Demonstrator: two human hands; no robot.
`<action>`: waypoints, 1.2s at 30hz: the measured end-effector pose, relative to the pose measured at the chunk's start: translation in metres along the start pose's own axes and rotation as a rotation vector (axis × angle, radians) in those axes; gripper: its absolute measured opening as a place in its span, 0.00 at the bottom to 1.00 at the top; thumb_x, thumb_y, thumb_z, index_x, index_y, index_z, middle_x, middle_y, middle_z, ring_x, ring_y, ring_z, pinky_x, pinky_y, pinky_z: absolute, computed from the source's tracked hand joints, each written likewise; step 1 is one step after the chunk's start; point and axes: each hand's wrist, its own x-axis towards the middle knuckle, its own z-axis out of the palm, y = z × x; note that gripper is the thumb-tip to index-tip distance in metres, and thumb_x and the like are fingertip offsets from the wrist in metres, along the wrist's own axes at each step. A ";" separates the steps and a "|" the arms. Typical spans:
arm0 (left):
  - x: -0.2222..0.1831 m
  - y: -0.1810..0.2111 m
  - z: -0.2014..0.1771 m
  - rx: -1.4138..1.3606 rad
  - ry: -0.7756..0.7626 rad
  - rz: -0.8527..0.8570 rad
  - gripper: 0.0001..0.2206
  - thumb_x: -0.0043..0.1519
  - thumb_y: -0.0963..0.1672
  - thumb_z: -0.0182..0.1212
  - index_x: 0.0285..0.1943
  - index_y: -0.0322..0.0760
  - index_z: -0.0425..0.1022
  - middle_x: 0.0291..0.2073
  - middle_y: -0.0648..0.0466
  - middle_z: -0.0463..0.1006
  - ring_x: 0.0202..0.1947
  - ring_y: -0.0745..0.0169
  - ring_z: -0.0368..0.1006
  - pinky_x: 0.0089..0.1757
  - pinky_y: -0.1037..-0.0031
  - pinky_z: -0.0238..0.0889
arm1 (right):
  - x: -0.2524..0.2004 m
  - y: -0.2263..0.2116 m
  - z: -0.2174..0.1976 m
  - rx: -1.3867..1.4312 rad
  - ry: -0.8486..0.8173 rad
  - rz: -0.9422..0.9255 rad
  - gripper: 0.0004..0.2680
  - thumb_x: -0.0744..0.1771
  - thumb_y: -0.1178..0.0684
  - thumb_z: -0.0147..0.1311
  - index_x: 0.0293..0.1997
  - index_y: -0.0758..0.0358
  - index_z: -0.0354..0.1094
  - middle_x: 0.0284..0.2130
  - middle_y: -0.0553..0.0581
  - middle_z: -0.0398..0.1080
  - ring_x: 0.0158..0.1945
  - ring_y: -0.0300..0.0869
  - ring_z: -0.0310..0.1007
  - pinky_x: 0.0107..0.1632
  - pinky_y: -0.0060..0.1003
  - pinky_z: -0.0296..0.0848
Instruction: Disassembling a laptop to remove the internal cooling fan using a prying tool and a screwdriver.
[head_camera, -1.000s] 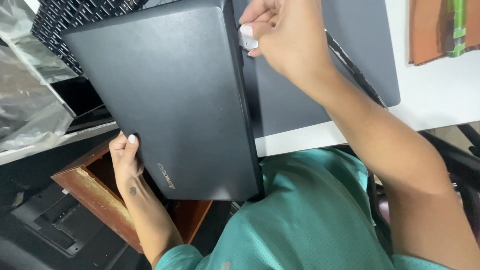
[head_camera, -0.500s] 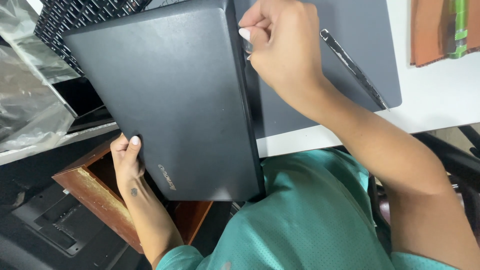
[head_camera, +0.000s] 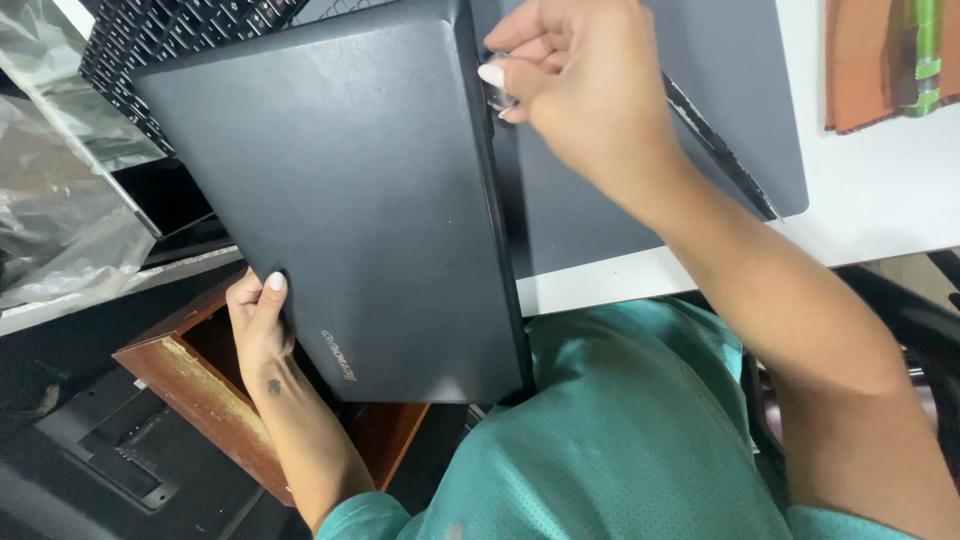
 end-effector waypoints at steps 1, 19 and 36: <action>0.001 -0.004 -0.002 0.001 0.000 -0.001 0.18 0.65 0.55 0.67 0.41 0.38 0.79 0.44 0.62 0.77 0.49 0.69 0.70 0.55 0.74 0.65 | 0.000 -0.004 -0.003 0.001 -0.001 0.001 0.03 0.66 0.60 0.63 0.42 0.64 0.76 0.33 0.54 0.78 0.30 0.33 0.81 0.33 0.23 0.90; 0.003 -0.004 0.001 -0.014 0.008 -0.029 0.20 0.64 0.56 0.67 0.50 0.37 0.82 0.53 0.56 0.79 0.57 0.63 0.73 0.59 0.68 0.69 | -0.002 -0.016 -0.008 -0.165 -0.116 0.223 0.03 0.66 0.62 0.57 0.36 0.61 0.75 0.22 0.51 0.81 0.24 0.33 0.85 0.33 0.26 0.85; 0.001 -0.014 -0.012 -0.062 -0.015 -0.034 0.15 0.66 0.53 0.67 0.38 0.40 0.77 0.38 0.63 0.78 0.42 0.72 0.72 0.47 0.77 0.69 | -0.015 0.035 0.021 -0.536 0.109 -0.386 0.09 0.64 0.65 0.59 0.34 0.59 0.60 0.19 0.47 0.62 0.20 0.46 0.60 0.25 0.44 0.55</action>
